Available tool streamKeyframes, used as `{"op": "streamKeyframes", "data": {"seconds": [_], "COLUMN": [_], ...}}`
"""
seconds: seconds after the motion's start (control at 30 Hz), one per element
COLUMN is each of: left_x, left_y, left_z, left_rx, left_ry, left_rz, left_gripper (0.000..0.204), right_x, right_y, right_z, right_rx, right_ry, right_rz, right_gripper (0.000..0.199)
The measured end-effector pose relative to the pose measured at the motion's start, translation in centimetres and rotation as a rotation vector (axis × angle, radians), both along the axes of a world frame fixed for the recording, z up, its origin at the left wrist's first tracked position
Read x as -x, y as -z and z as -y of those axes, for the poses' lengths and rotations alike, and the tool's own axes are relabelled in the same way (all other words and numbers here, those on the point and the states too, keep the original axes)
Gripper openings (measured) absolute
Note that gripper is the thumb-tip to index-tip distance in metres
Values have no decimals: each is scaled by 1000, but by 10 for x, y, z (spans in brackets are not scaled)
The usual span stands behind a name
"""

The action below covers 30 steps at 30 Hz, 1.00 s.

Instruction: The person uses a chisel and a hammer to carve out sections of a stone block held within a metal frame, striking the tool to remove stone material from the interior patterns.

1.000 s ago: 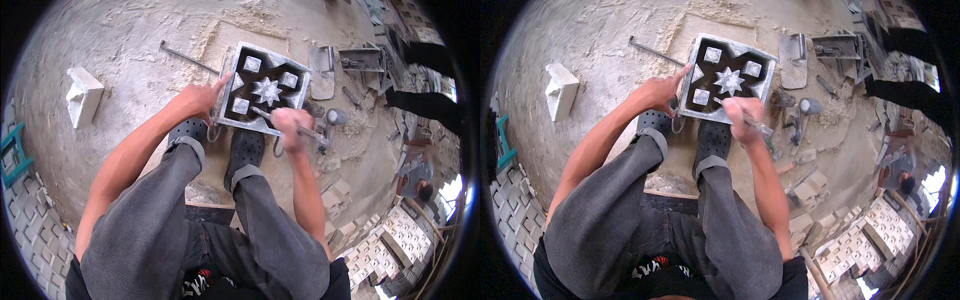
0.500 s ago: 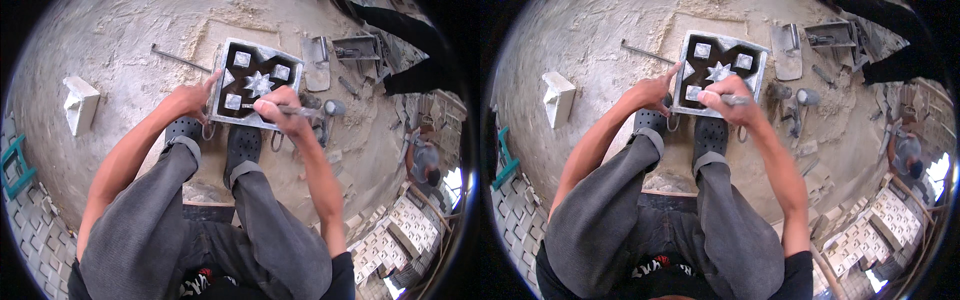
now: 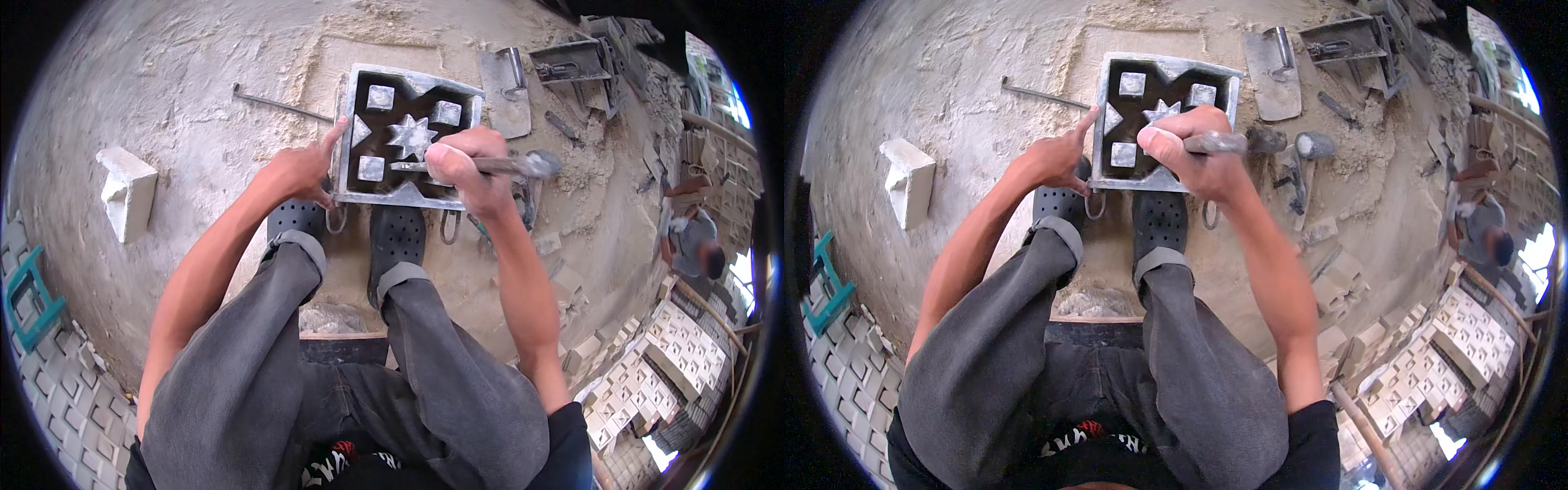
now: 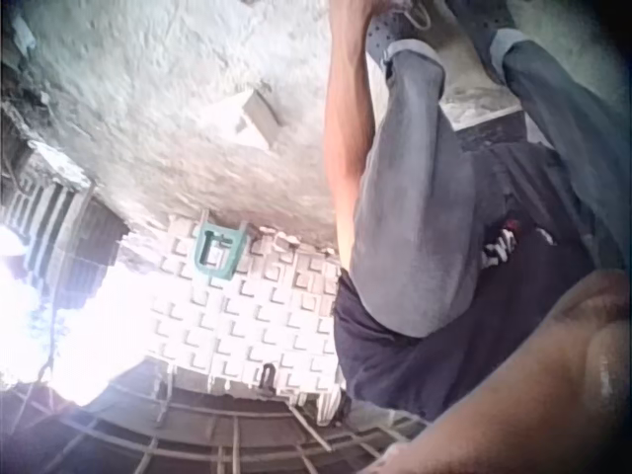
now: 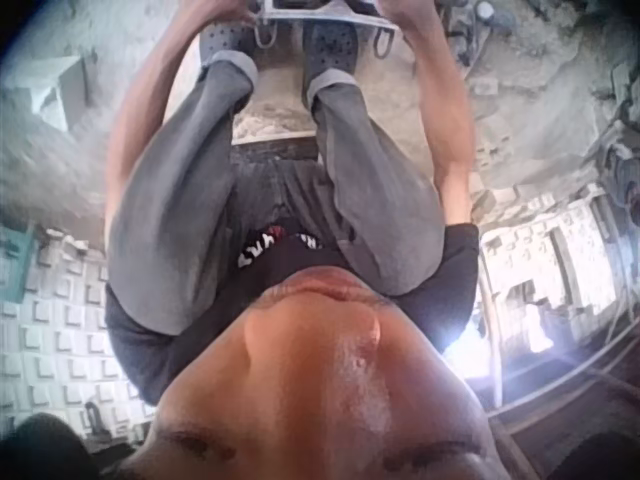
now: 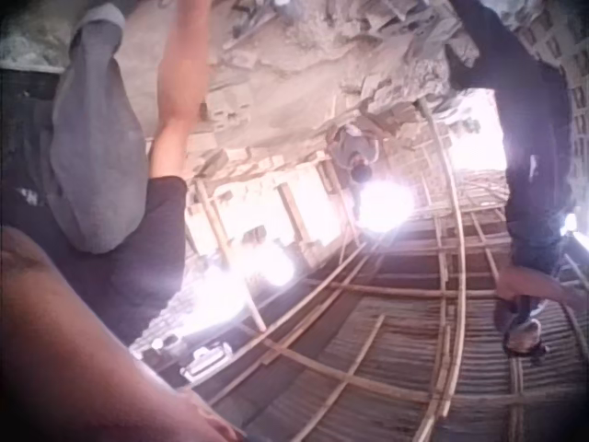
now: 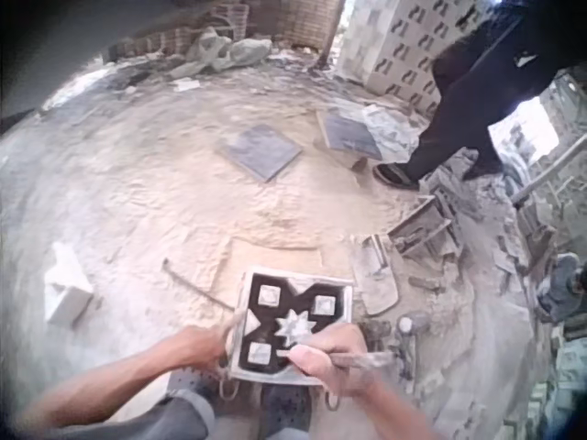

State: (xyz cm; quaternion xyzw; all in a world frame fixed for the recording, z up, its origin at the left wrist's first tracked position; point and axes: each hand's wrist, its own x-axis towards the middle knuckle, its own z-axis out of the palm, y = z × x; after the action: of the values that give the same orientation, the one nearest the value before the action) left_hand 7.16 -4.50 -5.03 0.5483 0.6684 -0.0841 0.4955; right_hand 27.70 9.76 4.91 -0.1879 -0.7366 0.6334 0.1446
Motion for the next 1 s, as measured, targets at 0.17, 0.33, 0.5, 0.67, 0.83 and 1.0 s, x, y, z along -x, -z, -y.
{"op": "streamKeyframes", "data": {"seconds": [0.17, 0.33, 0.5, 0.67, 0.83, 1.0], "left_x": [0, -1, 2, -1, 3, -1], "left_y": [10, 6, 12, 3, 14, 6], "left_z": [2, -1, 3, -5, 8, 0], "left_rx": [-27, 4, -42, 3, -61, -50], "left_ry": [31, 19, -2, 1, -11, -2], "left_rz": [-33, -27, -8, -13, -23, -17], "left_gripper": [143, 144, 145, 144, 142, 143], "right_x": [5, 11, 15, 8, 5, 12], "right_y": [-5, -18, 2, 42, -1, 33], "right_z": [30, 59, 75, 62, 63, 61], "right_rx": [225, 181, 176, 188, 268, -69], "right_ry": [421, 783, 908, 804, 751, 608], "right_rz": [-215, -230, -149, 61, 42, 131], "right_gripper": [42, 43, 41, 38, 38, 36]}}
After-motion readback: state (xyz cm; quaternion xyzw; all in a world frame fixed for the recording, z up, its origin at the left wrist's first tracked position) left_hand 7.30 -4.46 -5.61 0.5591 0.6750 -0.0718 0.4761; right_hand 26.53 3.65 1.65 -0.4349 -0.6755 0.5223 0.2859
